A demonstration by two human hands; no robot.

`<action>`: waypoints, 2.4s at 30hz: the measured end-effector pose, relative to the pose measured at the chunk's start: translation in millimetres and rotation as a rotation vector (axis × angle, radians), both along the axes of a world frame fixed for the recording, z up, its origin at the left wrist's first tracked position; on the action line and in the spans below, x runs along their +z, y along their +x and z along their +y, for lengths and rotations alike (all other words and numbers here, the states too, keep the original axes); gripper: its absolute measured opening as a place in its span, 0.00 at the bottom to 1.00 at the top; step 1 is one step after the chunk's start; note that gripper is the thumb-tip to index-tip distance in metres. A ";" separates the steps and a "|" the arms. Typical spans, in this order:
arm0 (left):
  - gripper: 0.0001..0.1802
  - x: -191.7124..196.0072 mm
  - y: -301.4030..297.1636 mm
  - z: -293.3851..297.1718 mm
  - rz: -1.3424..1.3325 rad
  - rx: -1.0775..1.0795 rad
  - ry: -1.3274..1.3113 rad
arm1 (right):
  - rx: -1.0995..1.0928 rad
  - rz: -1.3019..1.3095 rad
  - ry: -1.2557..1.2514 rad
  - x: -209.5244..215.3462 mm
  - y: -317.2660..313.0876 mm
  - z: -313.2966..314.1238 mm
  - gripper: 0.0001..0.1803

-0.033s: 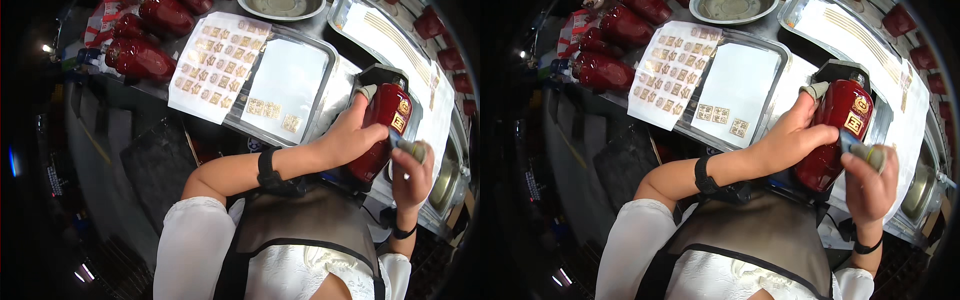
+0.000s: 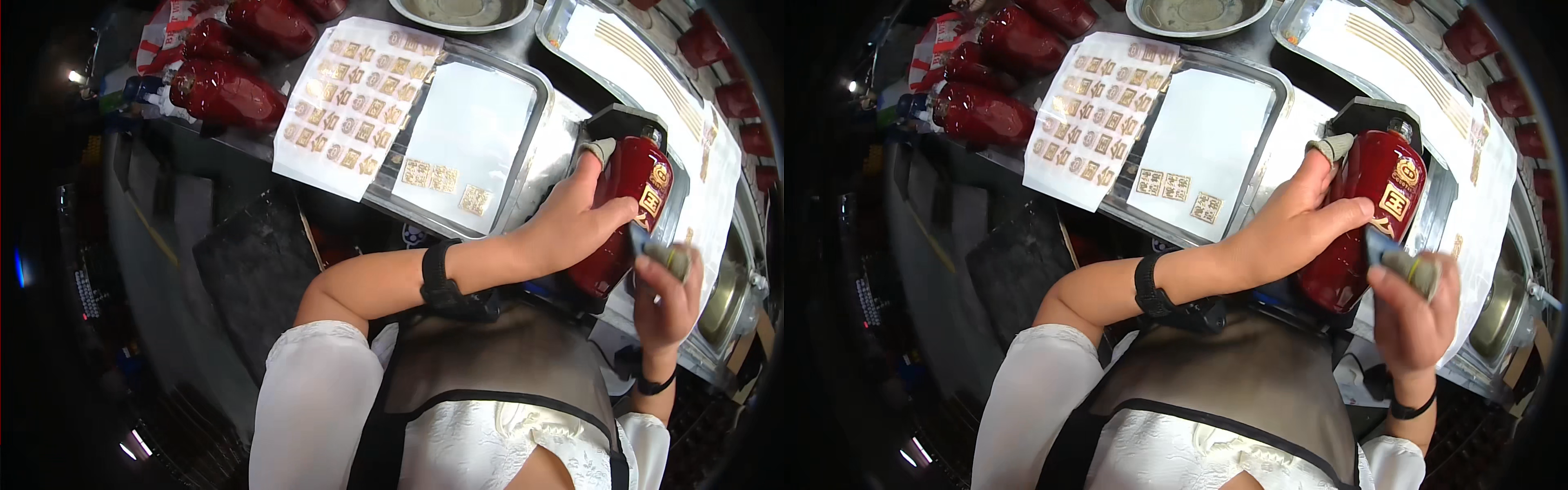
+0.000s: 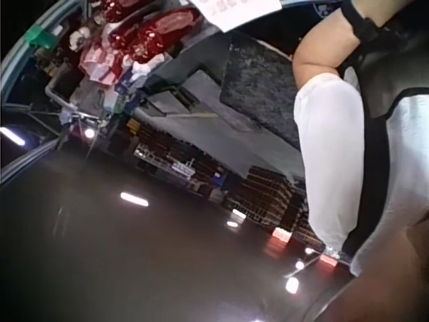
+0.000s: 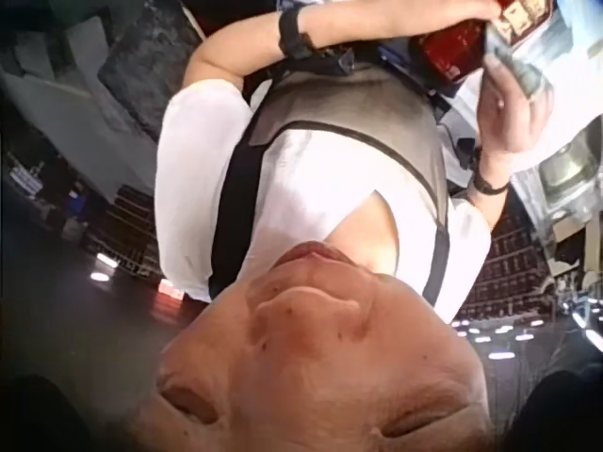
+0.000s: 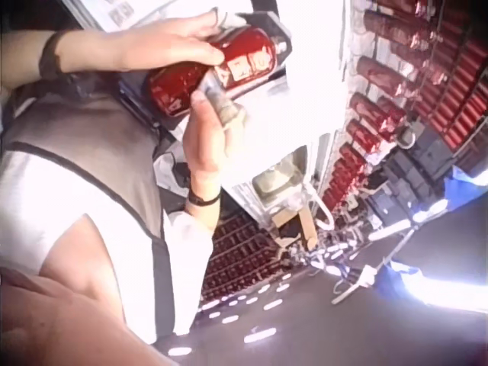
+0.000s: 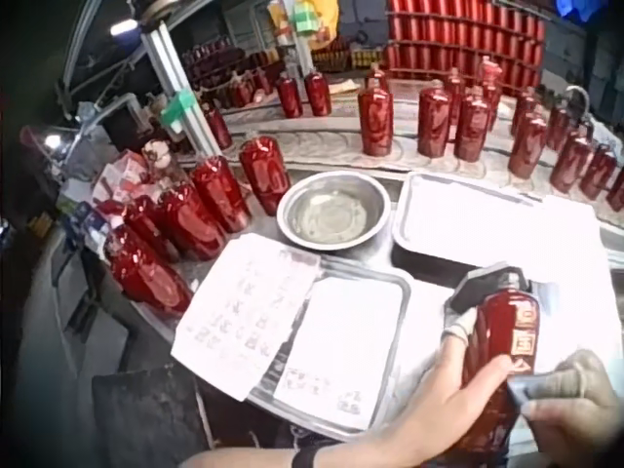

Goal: Applying labels and cleaning red ceramic bottles on a factory production line.

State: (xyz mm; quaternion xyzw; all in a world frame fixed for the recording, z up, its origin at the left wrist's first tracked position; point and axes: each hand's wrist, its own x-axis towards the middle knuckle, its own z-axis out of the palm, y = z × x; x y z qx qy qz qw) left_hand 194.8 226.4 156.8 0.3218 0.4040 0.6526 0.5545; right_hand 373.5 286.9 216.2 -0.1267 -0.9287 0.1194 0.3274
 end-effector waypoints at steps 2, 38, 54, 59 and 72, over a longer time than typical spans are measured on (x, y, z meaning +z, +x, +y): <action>0.29 3.4 3.3 1.0 0.087 0.055 -0.042 | 0.017 0.096 -0.203 -4.6 0.3 -8.5 0.18; 0.19 37.1 -6.8 51.8 0.129 -0.021 -0.299 | -0.340 0.499 -1.146 -52.0 -29.4 48.0 0.18; 0.20 33.6 -8.7 53.5 0.114 -0.028 -0.267 | -0.395 0.418 -1.163 -46.6 -31.2 55.6 0.21; 0.20 33.2 -8.1 52.5 0.078 -0.033 -0.274 | -0.379 0.429 -1.176 -51.0 -33.9 55.1 0.20; 0.18 37.1 -5.3 57.5 0.107 -0.013 -0.316 | -0.292 0.479 -1.292 -46.7 -31.1 53.9 0.22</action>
